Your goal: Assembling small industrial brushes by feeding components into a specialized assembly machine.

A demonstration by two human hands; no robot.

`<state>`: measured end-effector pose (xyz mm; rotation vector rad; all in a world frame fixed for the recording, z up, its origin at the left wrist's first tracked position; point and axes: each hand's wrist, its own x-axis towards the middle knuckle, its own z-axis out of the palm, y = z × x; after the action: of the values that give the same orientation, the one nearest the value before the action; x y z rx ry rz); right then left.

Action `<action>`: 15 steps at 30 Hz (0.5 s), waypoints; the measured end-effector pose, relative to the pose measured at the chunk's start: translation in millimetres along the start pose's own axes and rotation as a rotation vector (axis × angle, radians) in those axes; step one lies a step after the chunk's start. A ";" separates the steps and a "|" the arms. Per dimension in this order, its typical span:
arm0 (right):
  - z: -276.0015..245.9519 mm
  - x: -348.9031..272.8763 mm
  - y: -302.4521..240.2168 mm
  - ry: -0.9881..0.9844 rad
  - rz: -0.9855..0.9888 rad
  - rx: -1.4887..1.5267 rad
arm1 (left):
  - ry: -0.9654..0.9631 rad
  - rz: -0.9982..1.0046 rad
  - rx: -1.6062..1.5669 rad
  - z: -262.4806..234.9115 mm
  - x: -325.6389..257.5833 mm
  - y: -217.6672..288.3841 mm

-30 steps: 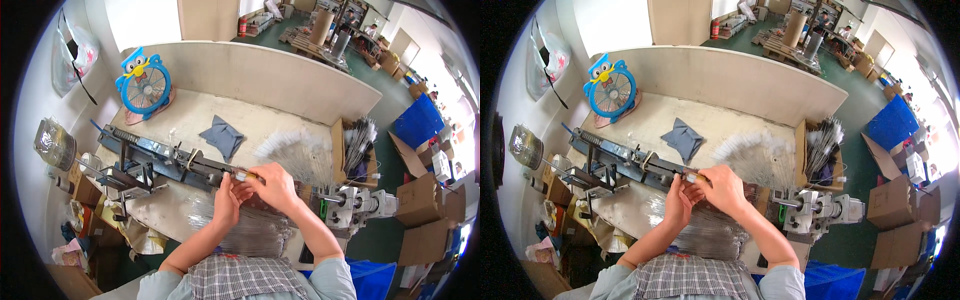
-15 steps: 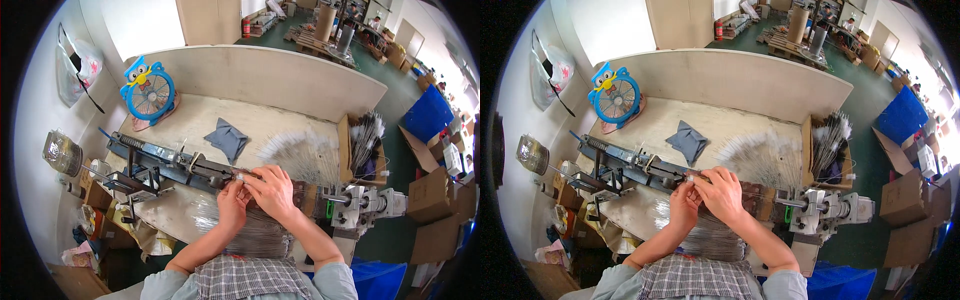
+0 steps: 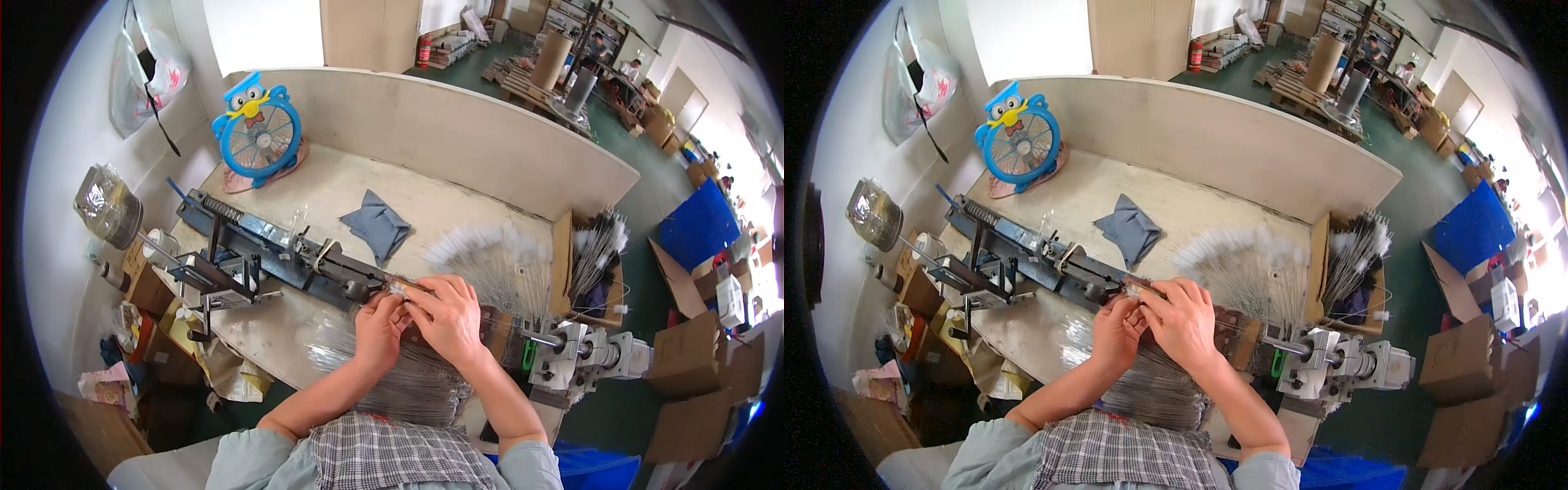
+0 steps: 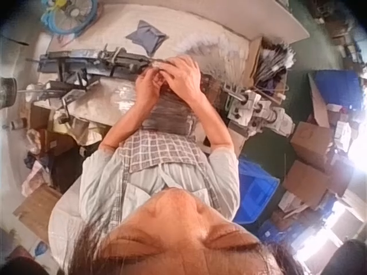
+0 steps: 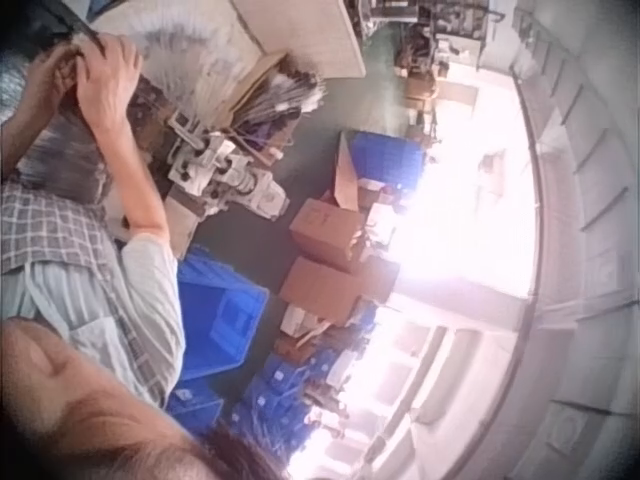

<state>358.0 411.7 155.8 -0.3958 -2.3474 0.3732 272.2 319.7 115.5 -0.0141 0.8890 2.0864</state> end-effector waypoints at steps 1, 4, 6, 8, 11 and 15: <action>-0.2 0.5 0.4 -0.004 0.010 0.010 | 0.001 -0.002 -0.002 1.3 -1.1 0.3; -1.0 -1.1 0.3 0.002 0.037 0.009 | 0.013 -0.045 -0.085 0.9 -1.2 2.3; 0.6 -2.7 -2.1 0.018 0.052 0.001 | 0.015 -0.038 -0.061 -0.2 0.4 1.1; 4.3 -4.1 -4.7 0.045 0.133 -0.027 | 0.017 -0.030 -0.034 0.2 0.8 0.7; 9.4 -0.3 -11.4 0.040 0.147 -0.074 | 0.032 -0.020 -0.017 0.9 0.0 1.8; 12.1 -1.7 -9.5 0.086 0.137 -0.105 | 0.014 -0.068 -0.086 -1.8 0.2 1.6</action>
<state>349.2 400.6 149.8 -0.6129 -2.2689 0.2912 270.4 318.2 115.0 -0.1025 0.7960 2.0617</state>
